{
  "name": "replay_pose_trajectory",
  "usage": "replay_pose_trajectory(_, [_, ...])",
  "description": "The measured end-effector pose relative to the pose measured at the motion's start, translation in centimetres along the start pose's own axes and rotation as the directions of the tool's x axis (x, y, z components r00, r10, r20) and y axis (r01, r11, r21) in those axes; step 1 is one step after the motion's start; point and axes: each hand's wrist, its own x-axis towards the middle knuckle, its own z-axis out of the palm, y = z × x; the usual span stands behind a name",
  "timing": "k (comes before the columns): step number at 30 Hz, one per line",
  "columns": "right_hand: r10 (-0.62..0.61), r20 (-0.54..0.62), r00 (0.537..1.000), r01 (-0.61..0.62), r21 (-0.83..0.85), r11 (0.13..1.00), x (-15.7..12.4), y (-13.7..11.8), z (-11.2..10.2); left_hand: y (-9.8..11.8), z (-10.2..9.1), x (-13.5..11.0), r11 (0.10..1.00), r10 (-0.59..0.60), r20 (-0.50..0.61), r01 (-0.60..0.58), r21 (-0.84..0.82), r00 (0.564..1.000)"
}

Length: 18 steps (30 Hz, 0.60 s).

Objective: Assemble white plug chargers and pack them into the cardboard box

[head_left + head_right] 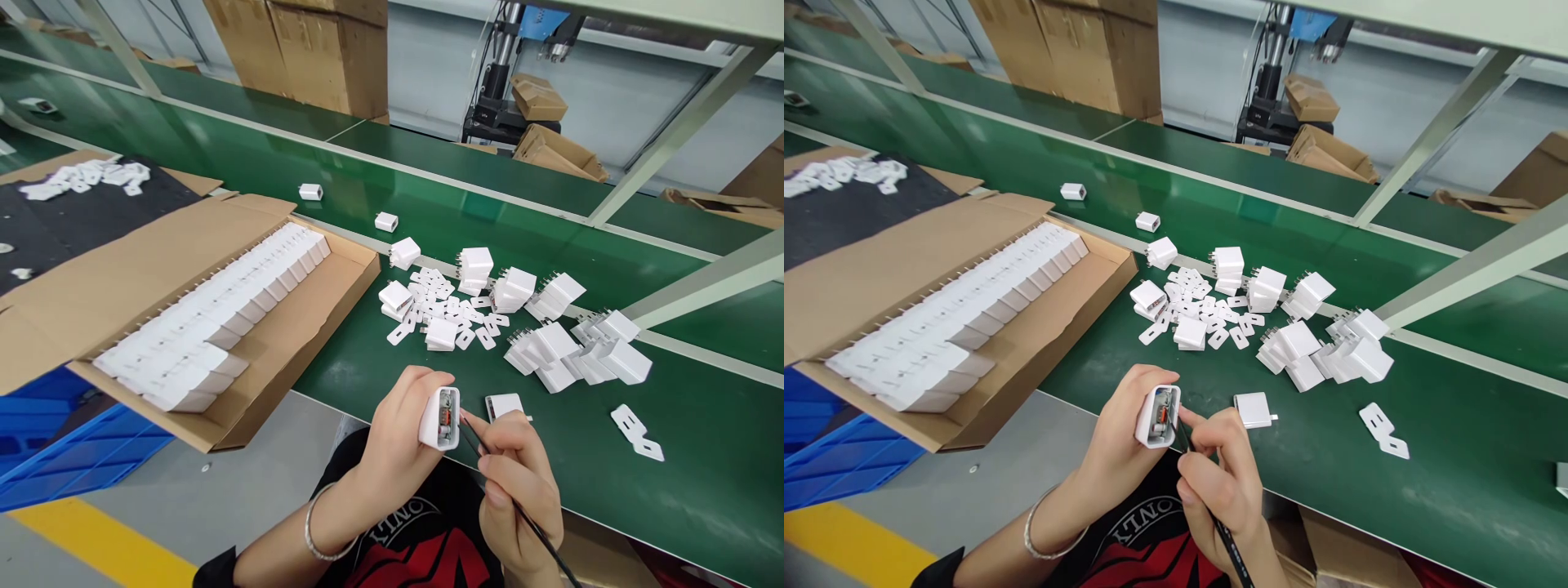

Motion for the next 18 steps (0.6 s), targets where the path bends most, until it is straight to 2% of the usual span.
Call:
replay_pose_trajectory(7, [0.015,-0.076,0.997,-0.015,0.002,1.0,-0.4,0.1,0.5,0.3,0.0,0.2,1.0,-0.001,-0.011,0.001,0.009,1.0])
replay_pose_trajectory(12, [0.05,-0.08,0.996,-0.048,0.027,0.998,-0.2,-0.1,0.3,0.0,0.0,0.1,1.0,0.025,-0.01,-0.024,0.02,1.0])
replay_pose_trajectory(18, [0.091,0.114,0.989,-0.068,-0.192,0.979,2.1,-0.9,-0.3,-1.0,0.0,-0.3,0.965,0.126,-0.003,-0.122,0.232,0.992])
